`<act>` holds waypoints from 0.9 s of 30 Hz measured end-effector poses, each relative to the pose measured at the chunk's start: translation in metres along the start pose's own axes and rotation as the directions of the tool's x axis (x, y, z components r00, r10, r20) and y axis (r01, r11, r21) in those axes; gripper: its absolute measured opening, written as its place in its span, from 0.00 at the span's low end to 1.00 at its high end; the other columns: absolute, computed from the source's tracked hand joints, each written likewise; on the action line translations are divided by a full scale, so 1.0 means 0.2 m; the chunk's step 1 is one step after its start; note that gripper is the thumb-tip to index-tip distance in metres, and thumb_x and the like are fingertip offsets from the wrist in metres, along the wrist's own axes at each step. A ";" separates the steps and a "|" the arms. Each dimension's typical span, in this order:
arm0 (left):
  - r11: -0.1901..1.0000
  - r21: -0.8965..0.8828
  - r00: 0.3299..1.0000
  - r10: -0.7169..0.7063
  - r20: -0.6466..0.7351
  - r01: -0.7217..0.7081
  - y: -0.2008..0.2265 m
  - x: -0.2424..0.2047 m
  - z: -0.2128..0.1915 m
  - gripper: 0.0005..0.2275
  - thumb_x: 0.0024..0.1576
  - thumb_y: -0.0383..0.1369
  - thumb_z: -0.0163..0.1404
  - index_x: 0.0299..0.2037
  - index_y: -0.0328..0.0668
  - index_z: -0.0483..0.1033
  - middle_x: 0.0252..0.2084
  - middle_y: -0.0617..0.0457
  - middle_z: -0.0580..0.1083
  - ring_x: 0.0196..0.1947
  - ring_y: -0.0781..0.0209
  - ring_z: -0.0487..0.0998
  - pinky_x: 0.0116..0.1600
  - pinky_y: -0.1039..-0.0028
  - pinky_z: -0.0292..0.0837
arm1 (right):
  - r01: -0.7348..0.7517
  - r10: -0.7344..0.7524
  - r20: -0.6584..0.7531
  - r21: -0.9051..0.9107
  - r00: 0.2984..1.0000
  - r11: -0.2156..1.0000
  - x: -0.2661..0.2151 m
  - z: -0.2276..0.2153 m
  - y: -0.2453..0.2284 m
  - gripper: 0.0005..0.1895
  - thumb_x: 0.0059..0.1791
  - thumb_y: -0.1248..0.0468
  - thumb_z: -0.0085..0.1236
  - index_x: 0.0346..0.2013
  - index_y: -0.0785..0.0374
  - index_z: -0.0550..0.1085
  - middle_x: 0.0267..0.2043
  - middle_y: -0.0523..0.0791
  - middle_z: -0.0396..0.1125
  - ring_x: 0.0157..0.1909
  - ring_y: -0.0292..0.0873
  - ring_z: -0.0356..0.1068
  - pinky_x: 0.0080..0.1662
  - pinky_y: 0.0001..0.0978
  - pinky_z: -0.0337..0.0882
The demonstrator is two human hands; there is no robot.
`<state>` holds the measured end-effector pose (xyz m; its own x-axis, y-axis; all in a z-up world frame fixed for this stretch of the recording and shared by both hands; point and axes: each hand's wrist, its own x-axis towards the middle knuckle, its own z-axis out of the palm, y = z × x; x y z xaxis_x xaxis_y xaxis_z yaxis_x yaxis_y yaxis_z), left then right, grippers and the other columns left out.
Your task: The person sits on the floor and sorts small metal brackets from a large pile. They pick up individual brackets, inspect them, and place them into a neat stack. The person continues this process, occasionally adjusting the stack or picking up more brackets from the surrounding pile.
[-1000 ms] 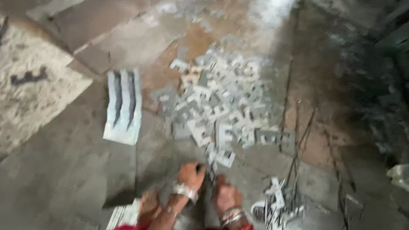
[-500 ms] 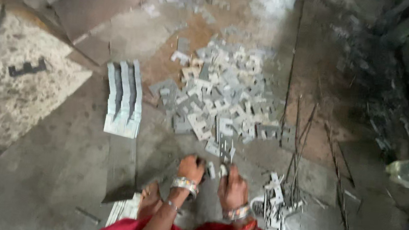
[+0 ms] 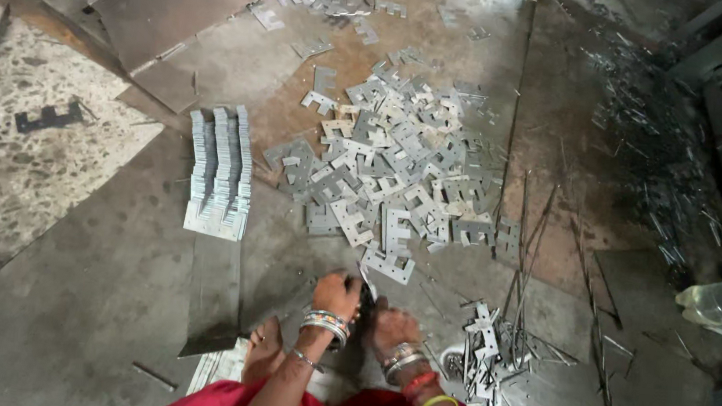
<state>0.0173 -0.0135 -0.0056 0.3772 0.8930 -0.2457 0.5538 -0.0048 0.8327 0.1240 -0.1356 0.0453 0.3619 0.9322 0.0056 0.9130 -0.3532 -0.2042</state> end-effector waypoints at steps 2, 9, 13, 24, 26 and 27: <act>0.994 0.060 0.993 0.099 -0.070 -0.095 0.04 0.02 -0.03 0.14 0.54 0.42 0.51 0.35 0.35 0.79 0.33 0.34 0.79 0.37 0.34 0.81 0.47 0.50 0.76 | -0.082 0.082 0.031 -0.006 0.996 0.997 0.05 -0.05 -0.01 0.15 0.47 0.61 0.51 0.47 0.62 0.70 0.27 0.56 0.73 0.30 0.62 0.74 0.33 0.55 0.74; 0.986 0.106 0.979 0.145 -0.145 -0.131 0.05 0.03 -0.03 0.14 0.55 0.40 0.53 0.34 0.34 0.80 0.35 0.34 0.78 0.39 0.33 0.79 0.46 0.49 0.75 | -0.059 0.063 -0.093 0.048 0.994 0.997 0.04 -0.05 0.00 0.18 0.47 0.60 0.51 0.50 0.61 0.70 0.26 0.54 0.74 0.28 0.61 0.75 0.32 0.55 0.74; 0.993 -0.099 0.997 -0.066 0.043 0.070 -0.01 0.06 0.01 0.15 0.56 0.41 0.50 0.36 0.33 0.78 0.32 0.35 0.80 0.33 0.36 0.84 0.42 0.51 0.80 | -0.100 0.102 0.051 -0.045 0.993 0.994 0.04 -0.05 0.02 0.18 0.47 0.60 0.50 0.50 0.61 0.70 0.25 0.54 0.74 0.27 0.60 0.75 0.29 0.54 0.74; 0.978 -0.193 0.996 -0.070 0.053 0.079 0.02 0.01 -0.05 0.15 0.56 0.40 0.48 0.33 0.32 0.79 0.23 0.42 0.79 0.22 0.44 0.84 0.33 0.55 0.83 | -0.170 0.201 0.194 -0.164 0.960 0.972 -0.01 0.12 0.17 0.13 0.49 0.60 0.47 0.46 0.57 0.73 0.34 0.53 0.76 0.38 0.59 0.77 0.39 0.54 0.78; 0.999 -0.014 0.999 -0.029 0.031 0.030 0.05 0.03 -0.10 0.14 0.56 0.40 0.50 0.31 0.34 0.81 0.24 0.41 0.79 0.27 0.45 0.84 0.39 0.57 0.81 | -0.254 0.291 0.172 -0.206 0.941 0.945 -0.01 0.13 0.27 0.15 0.50 0.52 0.49 0.42 0.56 0.74 0.39 0.53 0.75 0.41 0.59 0.77 0.44 0.53 0.77; 0.997 0.078 0.999 -0.015 0.030 0.013 0.03 0.00 -0.11 0.14 0.55 0.40 0.52 0.31 0.35 0.83 0.25 0.40 0.80 0.29 0.45 0.84 0.42 0.58 0.80 | -0.298 0.339 0.168 -0.227 0.926 0.927 -0.06 0.15 0.31 0.17 0.50 0.47 0.50 0.40 0.56 0.75 0.41 0.52 0.75 0.43 0.60 0.77 0.47 0.53 0.77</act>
<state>0.0045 -0.0036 0.0098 0.3911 0.8788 -0.2733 0.6146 -0.0283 0.7884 0.1712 -0.1658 0.0034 0.6126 0.7568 -0.2280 0.7815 -0.6231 0.0315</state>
